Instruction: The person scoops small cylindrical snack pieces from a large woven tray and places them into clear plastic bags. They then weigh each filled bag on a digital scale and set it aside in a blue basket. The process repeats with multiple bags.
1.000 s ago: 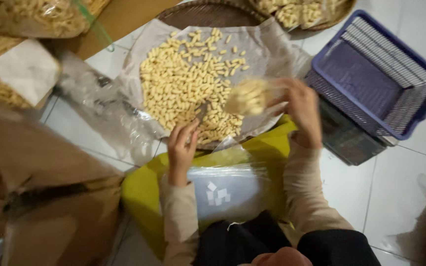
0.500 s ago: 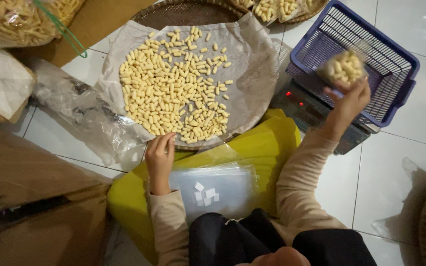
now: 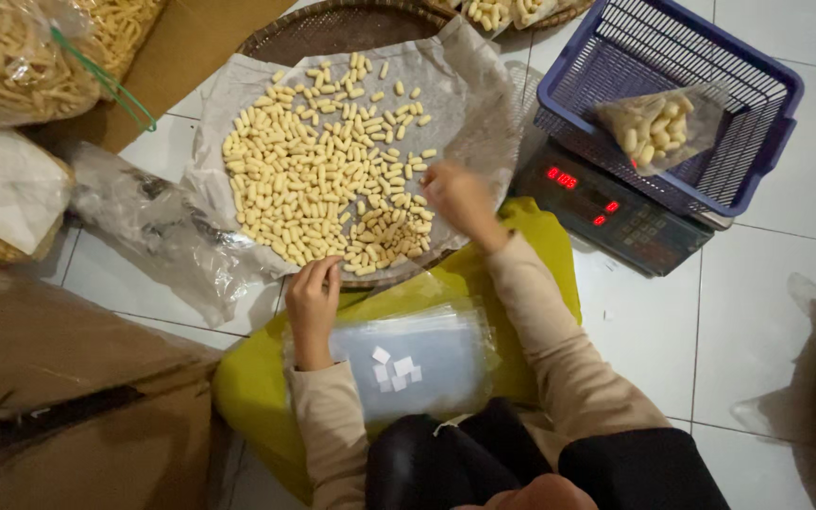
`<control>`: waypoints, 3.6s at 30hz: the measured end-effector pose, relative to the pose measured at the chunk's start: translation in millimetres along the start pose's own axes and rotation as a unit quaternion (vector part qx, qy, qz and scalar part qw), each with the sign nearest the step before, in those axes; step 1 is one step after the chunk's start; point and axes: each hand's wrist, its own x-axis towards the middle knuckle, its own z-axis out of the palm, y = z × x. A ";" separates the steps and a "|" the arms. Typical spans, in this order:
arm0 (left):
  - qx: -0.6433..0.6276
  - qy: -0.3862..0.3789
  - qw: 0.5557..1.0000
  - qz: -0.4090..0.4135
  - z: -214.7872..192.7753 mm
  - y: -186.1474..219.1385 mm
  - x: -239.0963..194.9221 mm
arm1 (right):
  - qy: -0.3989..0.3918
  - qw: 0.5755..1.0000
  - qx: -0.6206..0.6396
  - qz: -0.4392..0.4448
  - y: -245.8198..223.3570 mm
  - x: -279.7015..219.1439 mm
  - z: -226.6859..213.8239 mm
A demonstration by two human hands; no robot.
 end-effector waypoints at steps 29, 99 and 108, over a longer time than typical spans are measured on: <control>-0.028 -0.011 0.999 -0.035 3.5 -9.7 -0.4 | 0.025 0.931 -0.350 -0.095 115.5 -0.3 -229.0; -0.008 -0.042 0.998 -0.050 9.1 -11.2 -0.8 | 0.196 0.955 -0.200 0.094 116.6 -37.5 -260.8; -0.011 -0.026 0.999 -0.042 13.0 -19.8 -6.8 | -0.053 0.922 -0.379 0.050 142.8 9.4 -221.4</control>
